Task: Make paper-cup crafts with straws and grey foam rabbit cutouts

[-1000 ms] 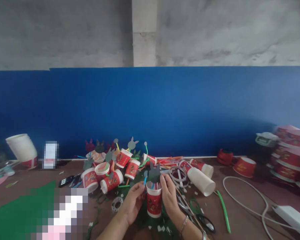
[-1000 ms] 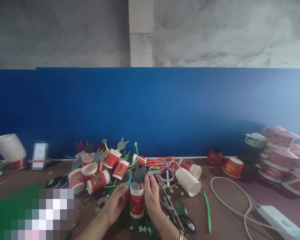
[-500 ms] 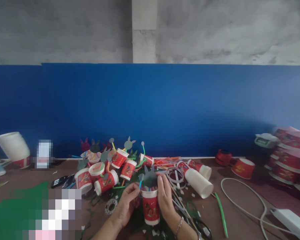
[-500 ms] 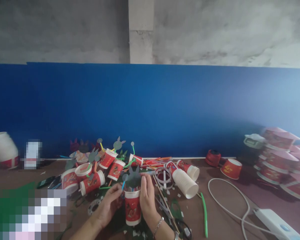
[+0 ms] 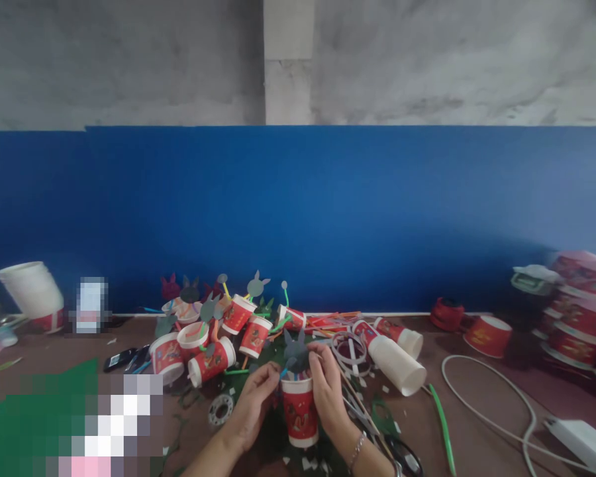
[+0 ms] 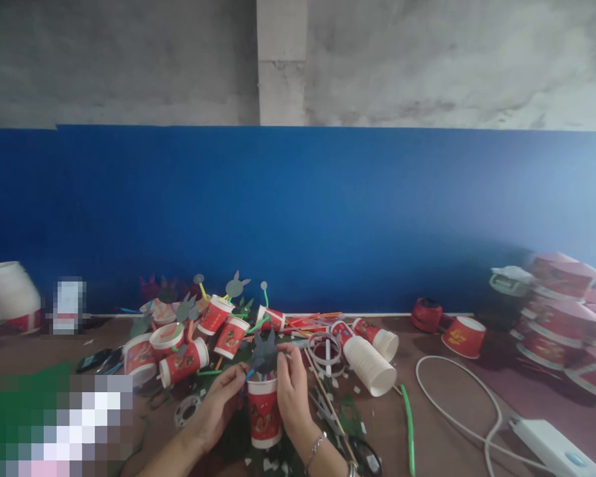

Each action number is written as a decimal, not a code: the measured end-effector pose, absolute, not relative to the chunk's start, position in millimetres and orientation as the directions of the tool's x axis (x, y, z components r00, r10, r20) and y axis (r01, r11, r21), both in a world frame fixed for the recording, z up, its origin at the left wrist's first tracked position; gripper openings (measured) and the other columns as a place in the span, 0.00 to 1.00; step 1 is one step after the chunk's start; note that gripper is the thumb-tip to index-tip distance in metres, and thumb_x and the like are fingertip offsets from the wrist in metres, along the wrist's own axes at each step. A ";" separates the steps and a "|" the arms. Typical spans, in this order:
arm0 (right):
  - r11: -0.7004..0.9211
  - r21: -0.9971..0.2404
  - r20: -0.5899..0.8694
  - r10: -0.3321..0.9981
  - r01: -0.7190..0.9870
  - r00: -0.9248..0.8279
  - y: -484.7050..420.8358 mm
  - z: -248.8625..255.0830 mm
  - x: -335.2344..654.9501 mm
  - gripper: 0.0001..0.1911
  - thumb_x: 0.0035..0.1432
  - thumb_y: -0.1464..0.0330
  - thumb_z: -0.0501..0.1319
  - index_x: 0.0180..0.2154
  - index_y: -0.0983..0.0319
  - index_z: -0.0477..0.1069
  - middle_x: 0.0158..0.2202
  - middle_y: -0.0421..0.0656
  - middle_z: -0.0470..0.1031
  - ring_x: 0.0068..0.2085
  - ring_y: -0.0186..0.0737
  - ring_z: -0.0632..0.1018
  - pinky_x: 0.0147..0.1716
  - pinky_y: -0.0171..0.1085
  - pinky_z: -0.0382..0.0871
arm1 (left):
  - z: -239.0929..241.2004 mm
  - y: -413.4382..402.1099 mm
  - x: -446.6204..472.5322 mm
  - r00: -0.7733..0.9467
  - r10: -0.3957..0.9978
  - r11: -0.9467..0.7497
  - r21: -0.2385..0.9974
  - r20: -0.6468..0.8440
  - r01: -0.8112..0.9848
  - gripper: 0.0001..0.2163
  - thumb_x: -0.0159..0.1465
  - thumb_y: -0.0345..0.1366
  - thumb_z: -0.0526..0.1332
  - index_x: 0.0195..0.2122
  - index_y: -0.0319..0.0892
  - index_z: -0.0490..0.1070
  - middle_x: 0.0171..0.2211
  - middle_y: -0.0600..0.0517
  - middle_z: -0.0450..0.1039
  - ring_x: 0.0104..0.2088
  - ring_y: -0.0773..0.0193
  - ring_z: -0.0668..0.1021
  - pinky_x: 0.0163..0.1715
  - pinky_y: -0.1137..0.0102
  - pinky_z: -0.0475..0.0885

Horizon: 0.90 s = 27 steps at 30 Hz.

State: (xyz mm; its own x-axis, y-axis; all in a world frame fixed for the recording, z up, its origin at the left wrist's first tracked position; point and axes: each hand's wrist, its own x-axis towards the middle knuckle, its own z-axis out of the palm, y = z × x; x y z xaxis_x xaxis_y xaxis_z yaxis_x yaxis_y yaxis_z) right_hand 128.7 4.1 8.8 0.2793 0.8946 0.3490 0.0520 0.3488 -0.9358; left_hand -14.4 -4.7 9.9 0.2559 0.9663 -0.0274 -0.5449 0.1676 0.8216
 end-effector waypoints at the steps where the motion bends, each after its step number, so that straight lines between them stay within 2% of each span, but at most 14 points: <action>1: 0.351 -0.935 0.349 0.894 0.044 0.280 4.3 7.6 128.2 0.13 0.58 0.58 0.54 0.37 0.60 0.67 0.30 0.40 0.69 0.30 0.37 0.69 0.31 0.34 0.66 | 9.5 -4.3 -14.4 0.260 0.965 0.177 0.820 -0.036 -0.544 0.13 0.50 0.42 0.70 0.22 0.39 0.69 0.26 0.56 0.67 0.26 0.70 0.69 0.25 0.76 0.62; 7: 0.329 -0.944 0.327 0.915 0.032 0.236 3.8 4.4 126.5 0.14 0.58 0.58 0.54 0.37 0.62 0.68 0.27 0.39 0.68 0.27 0.35 0.68 0.27 0.32 0.65 | 2.3 0.7 -16.9 0.200 0.975 0.192 0.825 -0.097 -0.532 0.13 0.50 0.44 0.69 0.30 0.41 0.74 0.28 0.54 0.73 0.31 0.64 0.74 0.34 0.72 0.67; 13: 0.381 -0.920 0.391 0.885 0.089 0.252 3.8 1.9 126.8 0.13 0.58 0.59 0.55 0.35 0.63 0.69 0.29 0.41 0.72 0.30 0.37 0.71 0.30 0.33 0.67 | 4.2 -0.8 -16.0 0.193 0.981 0.107 0.868 -0.013 -0.485 0.10 0.55 0.43 0.66 0.30 0.40 0.75 0.28 0.53 0.76 0.34 0.61 0.75 0.39 0.68 0.67; 19: 0.406 -0.908 0.418 0.882 0.100 0.218 2.4 -1.8 125.5 0.13 0.59 0.60 0.54 0.37 0.62 0.69 0.29 0.42 0.73 0.29 0.37 0.72 0.30 0.32 0.67 | 8.6 -2.6 -15.3 0.059 0.987 0.158 0.842 -0.149 -0.516 0.14 0.46 0.42 0.71 0.32 0.42 0.77 0.35 0.51 0.79 0.43 0.54 0.76 0.46 0.65 0.66; 24: 0.422 -0.901 0.433 0.877 0.098 0.207 3.5 -2.7 126.2 0.12 0.59 0.61 0.54 0.37 0.62 0.69 0.29 0.41 0.73 0.31 0.37 0.72 0.31 0.32 0.68 | 11.5 -5.1 -15.4 0.186 0.974 0.213 0.788 -0.127 -0.578 0.13 0.48 0.39 0.70 0.35 0.42 0.77 0.36 0.50 0.80 0.45 0.52 0.76 0.48 0.62 0.66; 27: 0.429 -0.898 0.440 0.881 0.097 0.178 3.3 -2.5 126.0 0.12 0.60 0.61 0.53 0.37 0.62 0.68 0.28 0.41 0.71 0.31 0.37 0.72 0.31 0.32 0.67 | 13.1 -6.7 -14.9 0.191 0.973 0.215 0.791 -0.127 -0.573 0.13 0.49 0.38 0.70 0.36 0.42 0.77 0.37 0.50 0.80 0.46 0.52 0.76 0.49 0.62 0.65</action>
